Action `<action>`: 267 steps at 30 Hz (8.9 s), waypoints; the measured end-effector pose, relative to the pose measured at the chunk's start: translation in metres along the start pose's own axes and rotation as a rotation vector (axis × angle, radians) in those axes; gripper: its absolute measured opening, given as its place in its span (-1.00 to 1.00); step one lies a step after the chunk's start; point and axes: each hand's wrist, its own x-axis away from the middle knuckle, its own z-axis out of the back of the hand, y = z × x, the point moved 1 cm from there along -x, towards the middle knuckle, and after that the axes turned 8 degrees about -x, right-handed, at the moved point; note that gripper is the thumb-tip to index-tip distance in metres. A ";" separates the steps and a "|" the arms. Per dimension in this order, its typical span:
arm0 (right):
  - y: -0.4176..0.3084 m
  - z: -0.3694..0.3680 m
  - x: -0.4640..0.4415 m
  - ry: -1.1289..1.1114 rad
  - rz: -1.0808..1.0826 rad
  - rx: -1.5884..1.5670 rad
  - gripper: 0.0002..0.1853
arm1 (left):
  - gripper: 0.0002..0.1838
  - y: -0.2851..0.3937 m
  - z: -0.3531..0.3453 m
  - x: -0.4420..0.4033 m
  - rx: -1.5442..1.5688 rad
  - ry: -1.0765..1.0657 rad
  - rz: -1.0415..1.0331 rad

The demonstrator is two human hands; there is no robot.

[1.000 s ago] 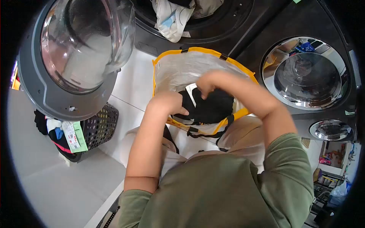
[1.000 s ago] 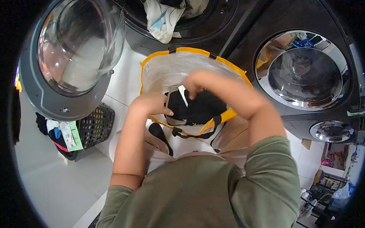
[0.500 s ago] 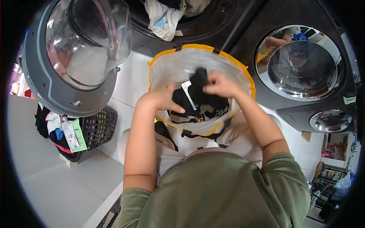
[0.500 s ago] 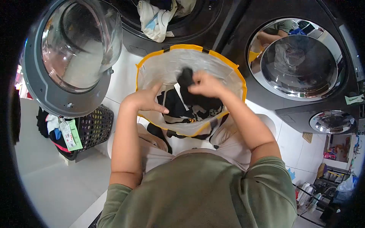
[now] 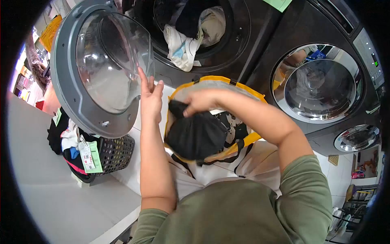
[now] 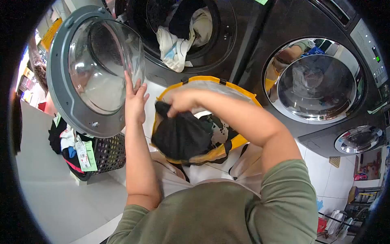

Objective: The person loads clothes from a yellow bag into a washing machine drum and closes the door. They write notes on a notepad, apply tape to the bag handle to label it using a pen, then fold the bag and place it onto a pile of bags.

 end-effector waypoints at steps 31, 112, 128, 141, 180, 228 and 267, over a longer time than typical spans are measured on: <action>0.069 0.044 0.097 0.711 0.284 -0.746 -0.84 | 0.11 -0.040 -0.032 0.001 -0.469 -0.529 -0.206; 0.057 -0.112 0.068 0.449 -0.453 -0.369 -0.62 | -0.70 -0.045 -0.102 0.061 -0.461 -0.356 -0.272; 0.125 -0.115 0.068 0.876 0.084 -0.428 -0.66 | -0.72 -0.034 -0.129 0.129 0.029 -1.015 0.009; 0.057 -0.067 0.131 0.676 0.060 0.347 -0.48 | -0.29 -0.143 -0.110 0.034 1.098 0.089 0.630; 0.131 -0.079 0.030 -0.537 -0.341 0.349 0.16 | -0.53 0.003 -0.088 0.090 -0.648 -1.087 -0.248; 0.022 -0.006 0.073 1.026 0.372 0.137 -0.85 | -0.44 0.013 -0.031 0.022 -0.403 -0.285 -0.589; 0.097 -0.141 0.022 -0.309 -0.308 0.546 -0.42 | -0.64 -0.002 -0.035 0.017 -0.032 -0.314 -0.361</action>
